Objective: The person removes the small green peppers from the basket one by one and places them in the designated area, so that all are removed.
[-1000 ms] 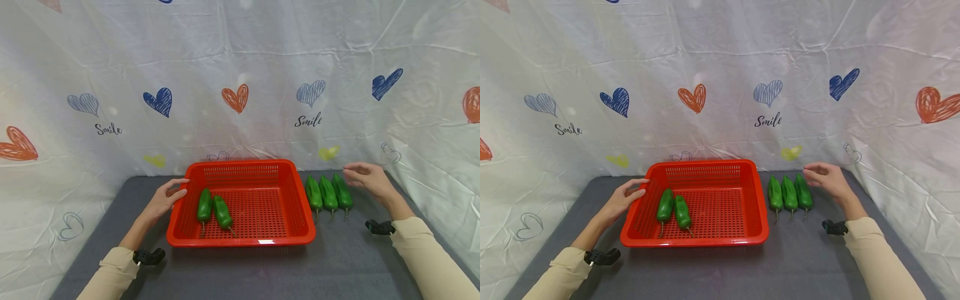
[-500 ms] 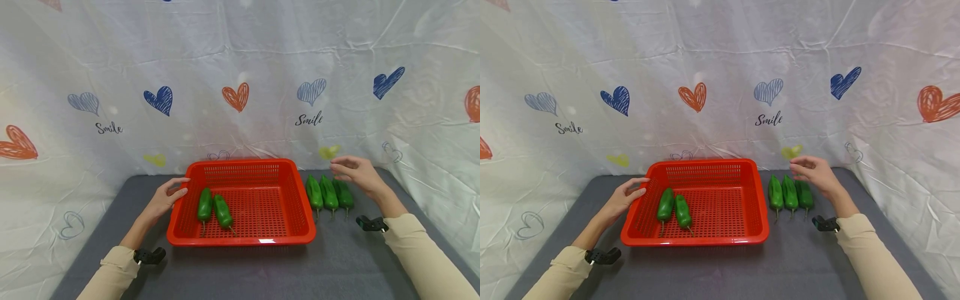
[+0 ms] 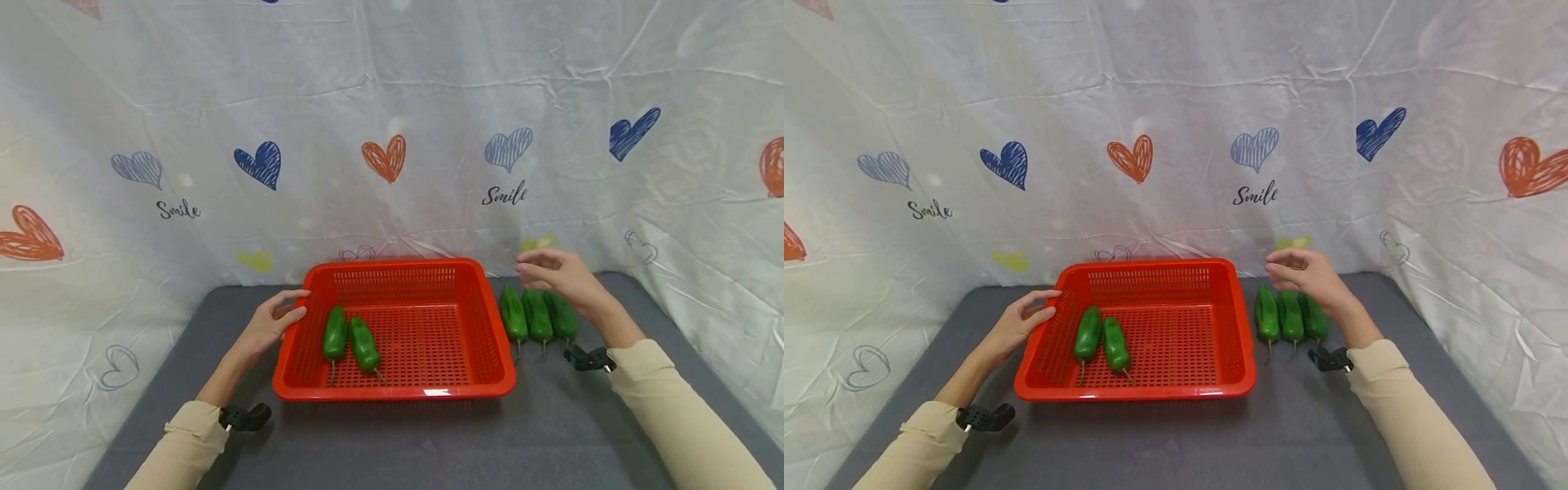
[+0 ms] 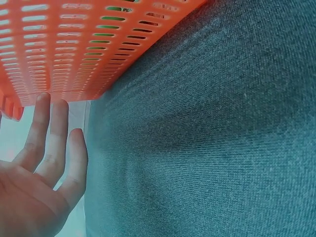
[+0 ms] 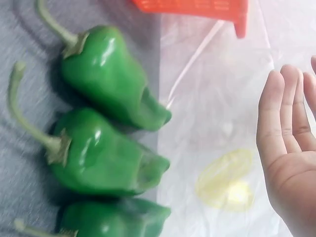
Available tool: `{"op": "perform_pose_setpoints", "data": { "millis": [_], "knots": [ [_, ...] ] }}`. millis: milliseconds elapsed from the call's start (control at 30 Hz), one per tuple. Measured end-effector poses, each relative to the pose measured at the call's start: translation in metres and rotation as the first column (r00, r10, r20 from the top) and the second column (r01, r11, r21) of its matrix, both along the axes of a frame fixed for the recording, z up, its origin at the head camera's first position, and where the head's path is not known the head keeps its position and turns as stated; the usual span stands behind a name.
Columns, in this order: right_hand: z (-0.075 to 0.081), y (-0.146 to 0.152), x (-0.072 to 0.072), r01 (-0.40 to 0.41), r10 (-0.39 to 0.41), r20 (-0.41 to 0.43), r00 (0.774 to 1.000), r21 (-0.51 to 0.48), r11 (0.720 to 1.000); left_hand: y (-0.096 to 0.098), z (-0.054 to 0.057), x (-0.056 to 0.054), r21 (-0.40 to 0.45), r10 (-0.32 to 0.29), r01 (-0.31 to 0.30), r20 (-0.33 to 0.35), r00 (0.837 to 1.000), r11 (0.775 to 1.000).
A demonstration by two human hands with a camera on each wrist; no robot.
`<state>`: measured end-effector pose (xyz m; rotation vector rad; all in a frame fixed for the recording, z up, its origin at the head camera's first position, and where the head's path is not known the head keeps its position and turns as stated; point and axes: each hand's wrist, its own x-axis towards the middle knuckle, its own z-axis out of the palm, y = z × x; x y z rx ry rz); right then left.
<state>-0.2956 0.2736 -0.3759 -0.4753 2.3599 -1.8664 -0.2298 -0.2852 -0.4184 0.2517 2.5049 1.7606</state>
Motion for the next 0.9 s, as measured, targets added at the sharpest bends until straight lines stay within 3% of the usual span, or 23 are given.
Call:
{"op": "perform_pose_setpoints", "data": {
  "millis": [400, 700, 900],
  "knots": [
    [0.012, -0.030, -0.009, -0.052, 0.052, -0.034, 0.998, 0.002, 0.999, 0.000, 0.000, 0.000, -0.003, -0.006, 0.006, -0.002, 1.000, 1.000],
    [0.026, -0.057, -0.014, -0.116, 0.116, -0.010, 0.993, -0.011, 0.993, 0.000, 0.001, 0.002, 0.001, 0.003, -0.003, 0.008, 1.000, 1.000],
    [0.033, -0.078, -0.018, -0.149, 0.148, -0.079, 0.986, 0.000, 0.989, 0.000, 0.001, 0.002, -0.005, 0.003, -0.003, 0.005, 1.000, 1.000]
  ]
}}
